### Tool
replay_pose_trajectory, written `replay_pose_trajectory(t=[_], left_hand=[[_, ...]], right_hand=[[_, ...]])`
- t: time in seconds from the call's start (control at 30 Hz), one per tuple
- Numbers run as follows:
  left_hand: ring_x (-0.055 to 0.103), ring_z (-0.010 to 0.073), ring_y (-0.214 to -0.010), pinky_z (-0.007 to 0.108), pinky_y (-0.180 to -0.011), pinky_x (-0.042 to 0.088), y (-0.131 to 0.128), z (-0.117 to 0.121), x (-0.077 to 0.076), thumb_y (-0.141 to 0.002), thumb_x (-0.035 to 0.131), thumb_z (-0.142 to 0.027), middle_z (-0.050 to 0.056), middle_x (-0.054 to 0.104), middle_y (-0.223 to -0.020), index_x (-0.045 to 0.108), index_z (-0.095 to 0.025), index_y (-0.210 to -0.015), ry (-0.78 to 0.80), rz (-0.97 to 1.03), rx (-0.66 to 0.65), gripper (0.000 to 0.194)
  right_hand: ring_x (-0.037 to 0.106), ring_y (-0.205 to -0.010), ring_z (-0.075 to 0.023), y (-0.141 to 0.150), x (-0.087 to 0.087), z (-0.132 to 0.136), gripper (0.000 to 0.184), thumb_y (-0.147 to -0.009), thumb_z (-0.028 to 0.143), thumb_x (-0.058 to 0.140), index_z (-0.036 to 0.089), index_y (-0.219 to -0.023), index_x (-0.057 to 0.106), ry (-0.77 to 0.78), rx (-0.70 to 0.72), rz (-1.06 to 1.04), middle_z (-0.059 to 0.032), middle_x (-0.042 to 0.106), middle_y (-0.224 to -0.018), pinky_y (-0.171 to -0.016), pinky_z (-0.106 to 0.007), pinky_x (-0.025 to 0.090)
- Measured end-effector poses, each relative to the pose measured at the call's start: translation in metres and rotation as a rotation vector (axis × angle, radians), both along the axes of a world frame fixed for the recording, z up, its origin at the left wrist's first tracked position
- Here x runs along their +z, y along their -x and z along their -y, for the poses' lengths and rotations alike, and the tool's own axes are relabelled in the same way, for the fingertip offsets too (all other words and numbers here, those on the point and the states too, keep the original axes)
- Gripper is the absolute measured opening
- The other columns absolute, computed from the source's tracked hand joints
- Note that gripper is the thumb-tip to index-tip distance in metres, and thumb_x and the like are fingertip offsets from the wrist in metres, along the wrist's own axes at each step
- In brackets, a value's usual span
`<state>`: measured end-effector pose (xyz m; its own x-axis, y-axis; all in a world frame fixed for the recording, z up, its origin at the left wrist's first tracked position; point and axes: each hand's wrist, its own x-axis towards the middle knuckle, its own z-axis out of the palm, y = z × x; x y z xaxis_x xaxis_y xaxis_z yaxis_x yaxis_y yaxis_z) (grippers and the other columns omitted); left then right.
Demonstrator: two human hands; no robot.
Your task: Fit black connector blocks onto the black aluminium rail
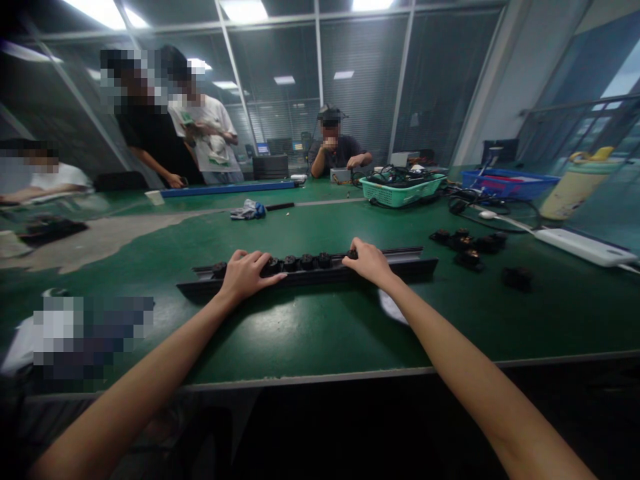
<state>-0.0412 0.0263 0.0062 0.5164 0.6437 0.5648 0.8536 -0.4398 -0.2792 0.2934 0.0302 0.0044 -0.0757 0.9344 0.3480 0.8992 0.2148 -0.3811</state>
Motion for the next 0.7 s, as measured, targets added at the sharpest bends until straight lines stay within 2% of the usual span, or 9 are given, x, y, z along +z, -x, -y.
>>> replay_pose_trajectory(t=[0.7], left_hand=[[0.061,0.0240,-0.074,0.041,-0.084,0.038,0.0001,-0.0008,-0.0014,-0.086,0.041,-0.076,0.010,0.068,-0.087,0.067,-0.019,-0.095,-0.008,-0.009,0.009,0.063]], right_hand=[[0.057,-0.076,-0.0202,-0.0093,-0.0007,-0.0037,0.023,-0.079,0.043,0.059,0.022,-0.088,0.054,0.013,0.001,0.008,-0.0058,0.064,-0.081,-0.065,-0.028,0.038]])
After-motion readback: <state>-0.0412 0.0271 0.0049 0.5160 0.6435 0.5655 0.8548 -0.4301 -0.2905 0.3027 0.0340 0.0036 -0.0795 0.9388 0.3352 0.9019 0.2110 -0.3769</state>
